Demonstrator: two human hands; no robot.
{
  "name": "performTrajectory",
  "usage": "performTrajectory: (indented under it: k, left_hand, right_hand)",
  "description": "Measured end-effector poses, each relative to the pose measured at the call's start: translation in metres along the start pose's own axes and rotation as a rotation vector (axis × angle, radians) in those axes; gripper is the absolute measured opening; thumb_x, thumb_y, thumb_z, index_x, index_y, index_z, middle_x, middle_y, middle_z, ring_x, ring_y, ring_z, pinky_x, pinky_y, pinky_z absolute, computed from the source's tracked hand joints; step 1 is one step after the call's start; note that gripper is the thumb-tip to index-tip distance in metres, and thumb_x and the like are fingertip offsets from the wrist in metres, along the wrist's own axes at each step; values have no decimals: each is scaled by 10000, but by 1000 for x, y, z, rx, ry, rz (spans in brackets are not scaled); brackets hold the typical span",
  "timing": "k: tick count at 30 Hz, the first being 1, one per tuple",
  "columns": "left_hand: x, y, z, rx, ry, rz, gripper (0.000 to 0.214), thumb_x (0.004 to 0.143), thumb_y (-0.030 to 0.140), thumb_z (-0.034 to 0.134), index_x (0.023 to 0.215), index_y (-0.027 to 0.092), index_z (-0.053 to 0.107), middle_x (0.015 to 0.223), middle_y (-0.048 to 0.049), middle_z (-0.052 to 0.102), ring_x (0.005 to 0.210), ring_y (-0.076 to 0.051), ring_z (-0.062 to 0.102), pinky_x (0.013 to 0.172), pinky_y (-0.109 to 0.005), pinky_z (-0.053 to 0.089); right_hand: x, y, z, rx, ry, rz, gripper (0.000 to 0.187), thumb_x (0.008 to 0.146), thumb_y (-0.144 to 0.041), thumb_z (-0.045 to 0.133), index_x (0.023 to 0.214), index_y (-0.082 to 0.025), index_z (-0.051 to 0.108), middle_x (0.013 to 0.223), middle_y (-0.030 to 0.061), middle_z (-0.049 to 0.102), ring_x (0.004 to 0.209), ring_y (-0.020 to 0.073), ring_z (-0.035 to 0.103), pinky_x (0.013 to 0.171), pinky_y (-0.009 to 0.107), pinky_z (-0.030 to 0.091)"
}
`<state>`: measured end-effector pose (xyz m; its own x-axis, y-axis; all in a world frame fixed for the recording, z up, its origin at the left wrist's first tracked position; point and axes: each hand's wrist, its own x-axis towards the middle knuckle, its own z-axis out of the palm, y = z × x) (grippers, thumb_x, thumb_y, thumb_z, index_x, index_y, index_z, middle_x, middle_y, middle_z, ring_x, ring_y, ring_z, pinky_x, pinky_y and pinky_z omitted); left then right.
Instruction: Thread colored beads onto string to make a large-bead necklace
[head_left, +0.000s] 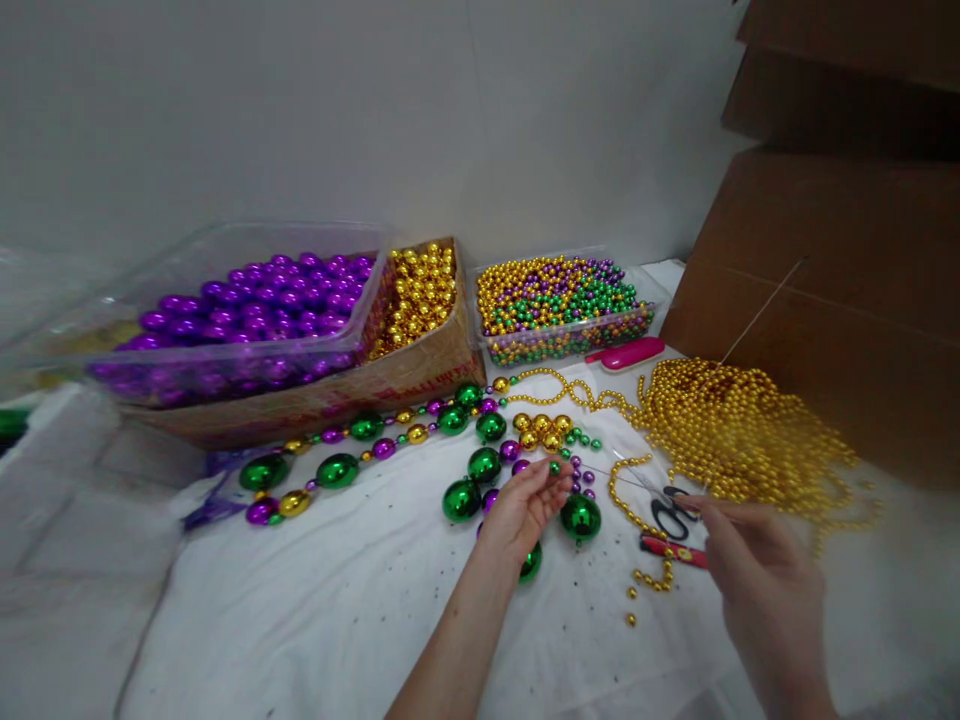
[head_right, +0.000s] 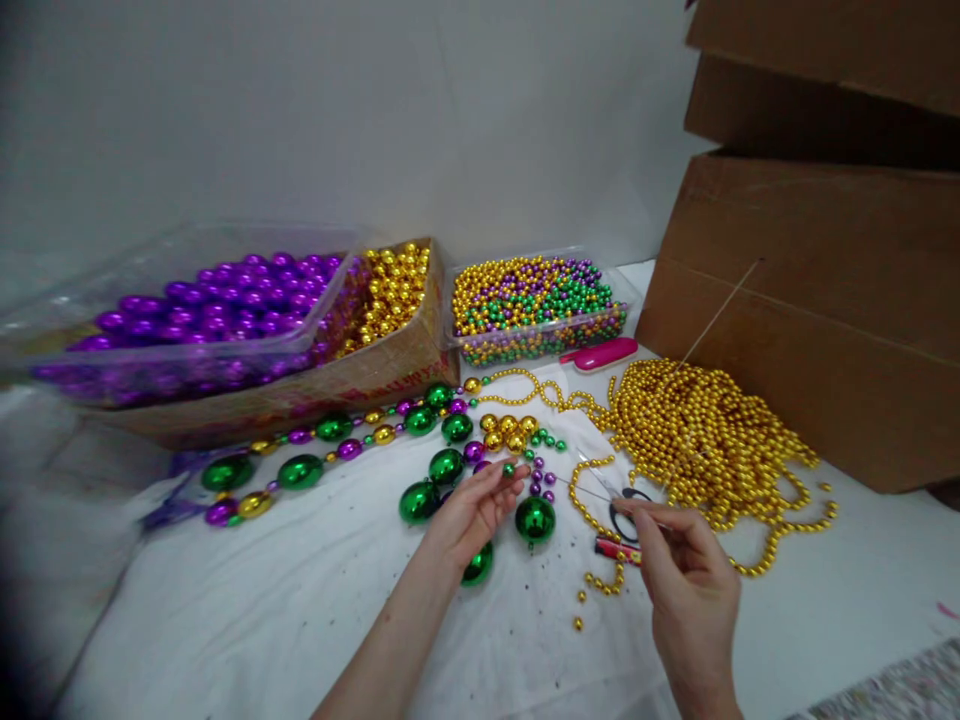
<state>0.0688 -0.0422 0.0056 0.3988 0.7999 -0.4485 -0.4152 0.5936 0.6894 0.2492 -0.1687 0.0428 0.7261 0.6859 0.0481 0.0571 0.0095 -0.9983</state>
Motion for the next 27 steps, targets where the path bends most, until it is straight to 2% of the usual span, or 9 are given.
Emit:
performTrajectory:
  k: [2, 4, 8, 12, 19, 27]
  left_hand:
    - [-3, -1, 0, -116, 10, -33, 172, 837, 91, 551, 995, 73, 616, 968, -144, 690, 768, -137, 671, 688, -212, 544]
    - [-3, -3, 2, -151, 8, -43, 173, 826, 76, 565, 989, 67, 623, 972, -153, 694, 793, -163, 680, 716, -243, 559]
    - [-2, -5, 2, -203, -1, -38, 157, 806, 50, 585, 952, 66, 639, 980, -150, 696, 837, -182, 684, 757, -257, 566]
    - [-2, -6, 1, -240, 2, -26, 146, 800, 31, 586, 927, 64, 649, 968, -140, 699, 838, -172, 683, 768, -245, 567]
    - [-5, -6, 4, -266, 4, -25, 122, 794, 24, 593, 895, 67, 647, 953, -140, 700, 852, -177, 684, 769, -244, 570]
    - [-7, -6, 3, -239, 16, -4, 103, 789, 35, 602, 876, 79, 635, 946, -138, 702, 831, -176, 688, 755, -248, 572]
  right_hand:
    - [0, 2, 2, -49, -39, -68, 168, 790, -341, 660, 801, -174, 646, 884, 78, 701, 797, 179, 620, 634, 251, 479]
    - [-1, 4, 2, -71, -53, -107, 146, 800, -327, 650, 799, -181, 645, 880, 67, 699, 876, 200, 633, 724, 280, 493]
    - [-4, 4, -2, -111, -59, -138, 122, 809, -307, 641, 820, -186, 654, 872, 61, 694, 861, 197, 641, 678, 265, 505]
    - [-5, 3, -3, -100, -72, -163, 107, 814, -292, 636, 809, -185, 645, 864, 57, 691, 850, 192, 645, 714, 275, 515]
    - [-5, 3, -3, -76, -62, -138, 114, 810, -303, 646, 816, -189, 644, 874, 57, 693, 864, 189, 627, 701, 264, 505]
    - [-7, 5, -5, -21, -61, -34, 151, 798, -335, 665, 822, -189, 632, 884, 69, 694, 778, 166, 603, 501, 210, 398]
